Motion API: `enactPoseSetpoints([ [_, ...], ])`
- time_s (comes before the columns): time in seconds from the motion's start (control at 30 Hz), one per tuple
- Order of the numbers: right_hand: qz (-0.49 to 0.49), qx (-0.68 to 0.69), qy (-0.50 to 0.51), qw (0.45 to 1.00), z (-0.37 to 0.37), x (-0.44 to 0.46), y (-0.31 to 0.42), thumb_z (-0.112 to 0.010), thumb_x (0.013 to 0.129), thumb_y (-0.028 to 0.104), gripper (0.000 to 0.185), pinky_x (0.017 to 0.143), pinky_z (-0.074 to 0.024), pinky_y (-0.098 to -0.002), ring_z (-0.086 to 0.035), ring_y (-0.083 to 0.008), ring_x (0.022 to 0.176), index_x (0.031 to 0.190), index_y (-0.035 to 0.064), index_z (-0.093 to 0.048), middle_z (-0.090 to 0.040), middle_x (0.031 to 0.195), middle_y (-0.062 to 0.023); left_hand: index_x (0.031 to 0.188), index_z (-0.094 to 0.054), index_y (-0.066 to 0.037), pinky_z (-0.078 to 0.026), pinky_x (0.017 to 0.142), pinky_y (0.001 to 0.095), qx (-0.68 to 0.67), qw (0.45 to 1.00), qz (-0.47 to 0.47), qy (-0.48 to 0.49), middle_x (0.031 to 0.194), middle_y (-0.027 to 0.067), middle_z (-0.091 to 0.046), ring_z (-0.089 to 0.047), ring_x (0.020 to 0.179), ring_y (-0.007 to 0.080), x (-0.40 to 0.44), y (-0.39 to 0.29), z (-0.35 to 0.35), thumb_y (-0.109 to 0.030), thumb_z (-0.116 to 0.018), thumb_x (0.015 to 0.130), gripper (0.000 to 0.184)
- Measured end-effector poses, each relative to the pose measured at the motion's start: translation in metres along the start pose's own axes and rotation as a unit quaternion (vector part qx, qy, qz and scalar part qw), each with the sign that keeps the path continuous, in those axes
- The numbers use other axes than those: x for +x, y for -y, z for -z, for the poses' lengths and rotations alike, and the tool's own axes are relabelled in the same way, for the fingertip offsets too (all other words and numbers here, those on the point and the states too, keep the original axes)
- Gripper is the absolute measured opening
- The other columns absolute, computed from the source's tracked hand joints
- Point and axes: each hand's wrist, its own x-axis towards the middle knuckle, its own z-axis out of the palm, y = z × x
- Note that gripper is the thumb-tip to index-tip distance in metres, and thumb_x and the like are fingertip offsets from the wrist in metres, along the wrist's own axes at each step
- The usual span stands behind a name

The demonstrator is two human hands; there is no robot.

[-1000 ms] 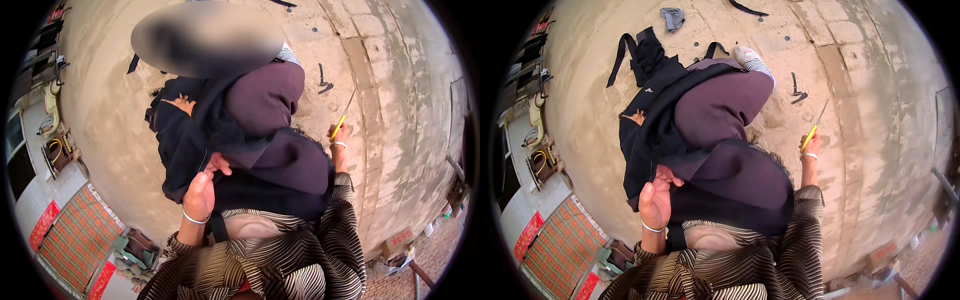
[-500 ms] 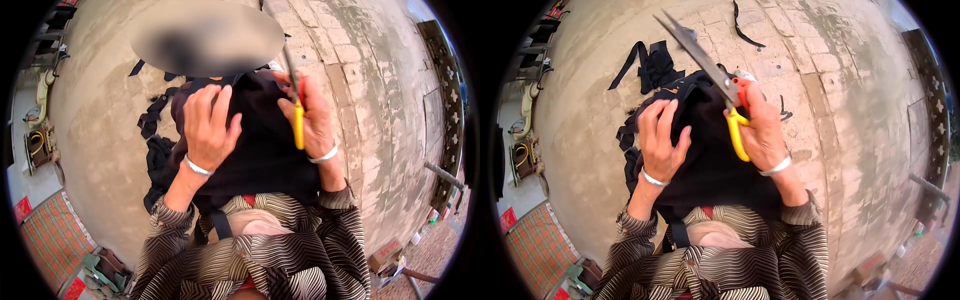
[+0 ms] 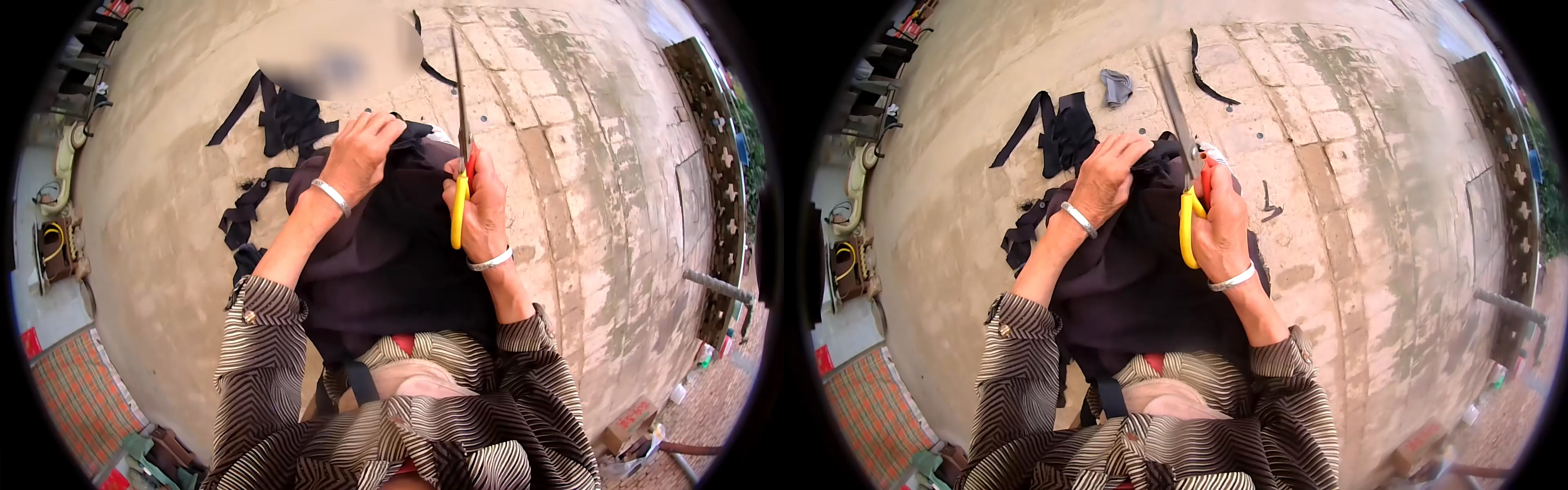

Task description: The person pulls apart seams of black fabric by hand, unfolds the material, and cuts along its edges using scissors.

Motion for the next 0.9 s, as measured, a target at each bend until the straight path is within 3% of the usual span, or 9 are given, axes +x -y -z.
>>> enactPoseSetpoints([
  [0.1,0.003,0.028,0.022,0.999,0.004,0.013,0.002,-0.054,0.078,-0.002,0.014,0.071,-0.0427,-0.0233,-0.049,-0.0096,0.076,0.092,0.0015,-0.052,-0.053,0.084,-0.0007,0.091,-0.064,0.003,-0.053,0.08,0.0338,-0.223,0.968,0.087,-0.08,0.085,0.017,-0.065,-0.067,0.088,0.0273,0.013,0.01,0.002,0.015,-0.036,0.057,0.046],
  [0.17,0.037,0.059,0.051,0.996,0.003,0.026,-0.005,-0.061,0.074,-0.006,0.032,0.072,-0.0489,-0.0335,-0.062,-0.0266,0.077,0.103,0.0005,-0.051,-0.061,0.085,-0.0135,0.088,-0.064,0.003,-0.052,0.074,0.0307,-0.213,0.969,0.088,-0.087,0.079,0.0151,-0.061,-0.065,0.08,0.0236,0.025,0.01,0.02,0.016,-0.034,0.055,0.046],
  [0.27,0.075,0.065,0.054,0.994,0.008,0.036,0.015,-0.062,0.074,-0.006,0.028,0.067,-0.0464,-0.0323,-0.056,-0.0236,0.07,0.099,0.0006,-0.051,-0.056,0.078,-0.0133,0.085,-0.062,0.002,-0.049,0.068,0.0284,-0.147,0.982,0.039,-0.115,0.072,0.0107,-0.052,-0.055,0.067,0.0227,0.037,-0.004,0.061,0.015,-0.033,0.053,0.045],
  [0.4,0.16,0.062,0.038,0.984,0.037,0.034,0.082,-0.062,0.079,-0.007,0.021,0.061,-0.0434,-0.03,-0.048,-0.0183,0.064,0.095,0.0016,-0.052,-0.049,0.071,-0.0093,0.081,-0.06,0.004,-0.048,0.07,0.0277,-0.109,0.987,-0.031,-0.114,0.075,0.0122,-0.056,-0.058,0.07,0.0225,0.032,-0.059,0.144,0.014,-0.033,0.051,0.042],
  [0.5,0.193,0.127,0.06,0.971,0.068,0.012,0.126,-0.064,0.074,-0.01,0.025,0.064,-0.0458,-0.0269,-0.054,-0.0149,0.068,0.093,0.001,-0.052,-0.057,0.076,-0.0067,0.08,-0.059,0.005,-0.048,0.07,0.028,-0.084,0.992,-0.062,-0.066,0.076,0.013,-0.058,-0.059,0.07,0.0236,0.006,-0.113,0.188,0.011,-0.037,0.053,0.036],
  [0.57,0.169,0.138,0.078,0.973,0.082,-0.008,0.136,-0.064,0.07,-0.011,0.027,0.066,-0.0469,-0.0266,-0.057,-0.0146,0.071,0.092,0.0008,-0.053,-0.061,0.078,-0.0065,0.081,-0.061,0.003,-0.049,0.063,0.031,-0.158,0.987,-0.013,-0.009,0.074,0.0128,-0.06,-0.061,0.066,0.0263,-0.015,-0.15,0.195,0.009,-0.048,0.06,0.025],
  [0.63,0.167,0.096,0.115,0.975,0.089,-0.028,0.13,-0.051,0.073,-0.008,0.015,0.067,-0.0395,-0.0207,-0.048,-0.0094,0.072,0.082,0.0021,-0.046,-0.056,0.08,-0.0066,0.082,-0.062,0.003,-0.049,0.062,0.0304,-0.179,0.984,0.021,-0.01,0.074,0.0122,-0.06,-0.061,0.066,0.0254,-0.032,-0.171,0.183,0.004,-0.057,0.066,0.017],
  [0.77,0.07,0.135,0.155,0.976,0.09,-0.043,0.079,-0.053,0.073,-0.006,0.012,0.061,-0.0374,-0.0211,-0.045,-0.0079,0.067,0.081,0.002,-0.049,-0.058,0.078,-0.0032,0.085,-0.064,0.005,-0.043,0.065,0.0272,-0.25,0.941,0.196,0.119,0.073,0.0075,-0.058,-0.056,0.069,0.0146,-0.055,-0.176,0.152,-0.001,-0.067,0.076,0.011],
  [0.9,-0.012,0.17,0.134,0.976,0.081,-0.049,0.03,-0.056,0.074,-0.004,0.01,0.065,-0.0393,-0.0215,-0.048,-0.0073,0.07,0.084,0.0008,-0.054,-0.06,0.082,-0.0031,0.085,-0.065,0.005,-0.043,0.071,0.0248,-0.419,0.872,0.239,0.086,0.078,0.0011,-0.061,-0.054,0.078,0.009,-0.068,-0.16,0.111,-0.007,-0.068,0.084,0.012],
])
